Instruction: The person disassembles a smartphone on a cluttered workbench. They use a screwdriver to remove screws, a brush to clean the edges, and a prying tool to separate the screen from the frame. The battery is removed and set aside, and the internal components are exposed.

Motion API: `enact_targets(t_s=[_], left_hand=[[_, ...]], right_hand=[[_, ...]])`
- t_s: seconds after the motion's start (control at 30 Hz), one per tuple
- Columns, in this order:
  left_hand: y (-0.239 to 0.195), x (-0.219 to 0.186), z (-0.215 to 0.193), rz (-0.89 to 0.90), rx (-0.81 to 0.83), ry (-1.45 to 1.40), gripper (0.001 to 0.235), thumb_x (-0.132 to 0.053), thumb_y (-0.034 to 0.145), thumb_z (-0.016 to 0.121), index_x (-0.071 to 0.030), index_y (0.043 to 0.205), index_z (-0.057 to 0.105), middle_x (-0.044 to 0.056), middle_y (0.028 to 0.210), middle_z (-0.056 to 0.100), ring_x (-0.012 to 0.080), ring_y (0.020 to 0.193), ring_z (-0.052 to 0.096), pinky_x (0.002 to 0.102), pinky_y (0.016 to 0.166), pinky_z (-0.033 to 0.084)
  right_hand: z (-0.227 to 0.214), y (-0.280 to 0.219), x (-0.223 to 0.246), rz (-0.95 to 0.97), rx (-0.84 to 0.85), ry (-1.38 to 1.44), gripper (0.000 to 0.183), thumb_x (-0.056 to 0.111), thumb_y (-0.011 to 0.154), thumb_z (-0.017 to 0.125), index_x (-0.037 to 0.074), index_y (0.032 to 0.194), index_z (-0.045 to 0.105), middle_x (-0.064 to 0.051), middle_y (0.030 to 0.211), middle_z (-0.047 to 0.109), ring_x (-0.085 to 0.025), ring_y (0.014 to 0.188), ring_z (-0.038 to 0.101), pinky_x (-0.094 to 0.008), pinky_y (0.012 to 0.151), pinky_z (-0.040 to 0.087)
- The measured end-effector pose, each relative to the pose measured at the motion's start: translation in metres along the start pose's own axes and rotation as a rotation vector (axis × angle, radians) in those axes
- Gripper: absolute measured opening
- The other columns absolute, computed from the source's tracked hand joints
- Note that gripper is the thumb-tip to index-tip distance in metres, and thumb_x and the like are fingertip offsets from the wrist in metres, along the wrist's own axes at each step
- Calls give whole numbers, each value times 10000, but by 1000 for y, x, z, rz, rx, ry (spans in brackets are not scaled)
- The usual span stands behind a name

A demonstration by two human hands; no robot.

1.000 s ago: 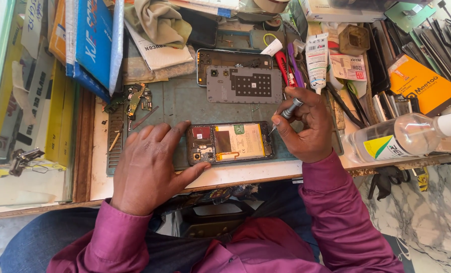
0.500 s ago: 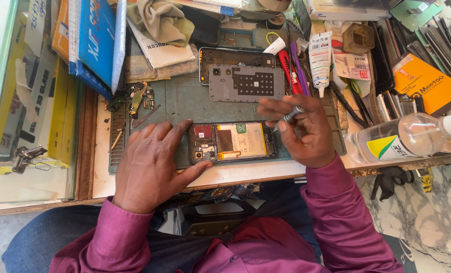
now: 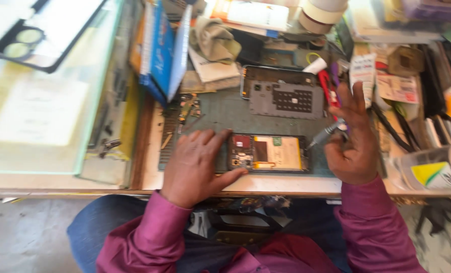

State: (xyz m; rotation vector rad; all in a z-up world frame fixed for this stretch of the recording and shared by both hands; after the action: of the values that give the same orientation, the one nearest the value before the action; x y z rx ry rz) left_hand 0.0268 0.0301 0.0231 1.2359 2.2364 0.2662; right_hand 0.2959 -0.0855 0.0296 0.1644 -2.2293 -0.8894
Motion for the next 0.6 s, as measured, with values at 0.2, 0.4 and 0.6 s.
enact_targets(t_s=[0.2, 0.4, 0.6], left_hand=[[-3, 0, -2, -14, -10, -20, 760, -585, 807, 776, -56, 1329, 622, 121, 1077, 637, 318, 1034, 593, 438, 893, 442], [-5, 4, 4, -38, 22, -26, 784, -598, 807, 776, -40, 1338, 626, 126, 1059, 639, 317, 1044, 595, 446, 896, 443], [-9, 6, 5, -46, 0, -73, 795, -640, 786, 774, -50, 1305, 655, 131, 1072, 674, 320, 1073, 627, 451, 943, 464]], right_hand=[[0, -4, 0, 13, -6, 84, 463, 41, 983, 633, 81, 1431, 521, -138, 1689, 429, -303, 1653, 164, -447, 1369, 186], [1, 0, 4, 8, -25, 30, 459, -36, 939, 581, 64, 1383, 527, -156, 1636, 464, -288, 1677, 210, -460, 1385, 177], [15, 7, 17, -85, -59, -110, 411, -39, 956, 576, 32, 1356, 519, -195, 1532, 495, -298, 1557, 315, -448, 1292, 265]])
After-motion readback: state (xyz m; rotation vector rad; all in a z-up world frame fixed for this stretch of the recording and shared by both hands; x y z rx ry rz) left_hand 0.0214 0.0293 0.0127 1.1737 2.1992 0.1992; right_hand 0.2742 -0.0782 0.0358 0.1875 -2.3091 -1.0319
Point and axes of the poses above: each hand's wrist, its own y-axis towards the middle knuckle, its own z-axis out of the palm, x = y × z, the point moved 5 cm from there along y, towards the middle knuckle
